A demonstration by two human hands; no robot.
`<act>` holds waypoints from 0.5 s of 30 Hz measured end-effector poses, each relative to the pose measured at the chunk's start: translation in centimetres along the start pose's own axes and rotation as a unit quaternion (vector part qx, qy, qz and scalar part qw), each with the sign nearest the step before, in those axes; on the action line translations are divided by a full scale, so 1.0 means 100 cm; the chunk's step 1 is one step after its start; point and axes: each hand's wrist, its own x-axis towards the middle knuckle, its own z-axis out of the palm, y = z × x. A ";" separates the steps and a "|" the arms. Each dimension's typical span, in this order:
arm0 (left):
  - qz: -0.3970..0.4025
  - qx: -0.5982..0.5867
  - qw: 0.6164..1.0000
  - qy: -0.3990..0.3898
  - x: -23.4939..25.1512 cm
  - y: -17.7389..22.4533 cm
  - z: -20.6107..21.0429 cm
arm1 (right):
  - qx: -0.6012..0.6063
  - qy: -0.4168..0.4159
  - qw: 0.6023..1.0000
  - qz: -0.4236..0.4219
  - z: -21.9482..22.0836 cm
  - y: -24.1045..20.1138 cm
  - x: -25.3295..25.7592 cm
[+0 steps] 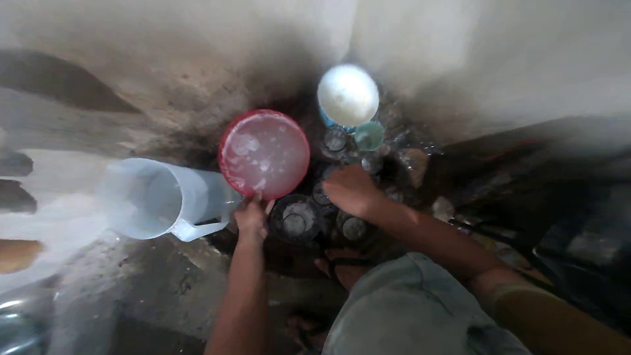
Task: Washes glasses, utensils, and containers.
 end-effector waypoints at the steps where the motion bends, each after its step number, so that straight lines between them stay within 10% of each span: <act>1: -0.017 0.002 1.000 -0.016 0.006 0.001 0.001 | 0.002 0.001 1.000 0.002 0.001 -0.002 0.002; 15: 0.011 0.165 0.986 -0.006 0.002 -0.002 0.012 | 0.070 0.131 0.989 0.011 -0.026 0.013 0.044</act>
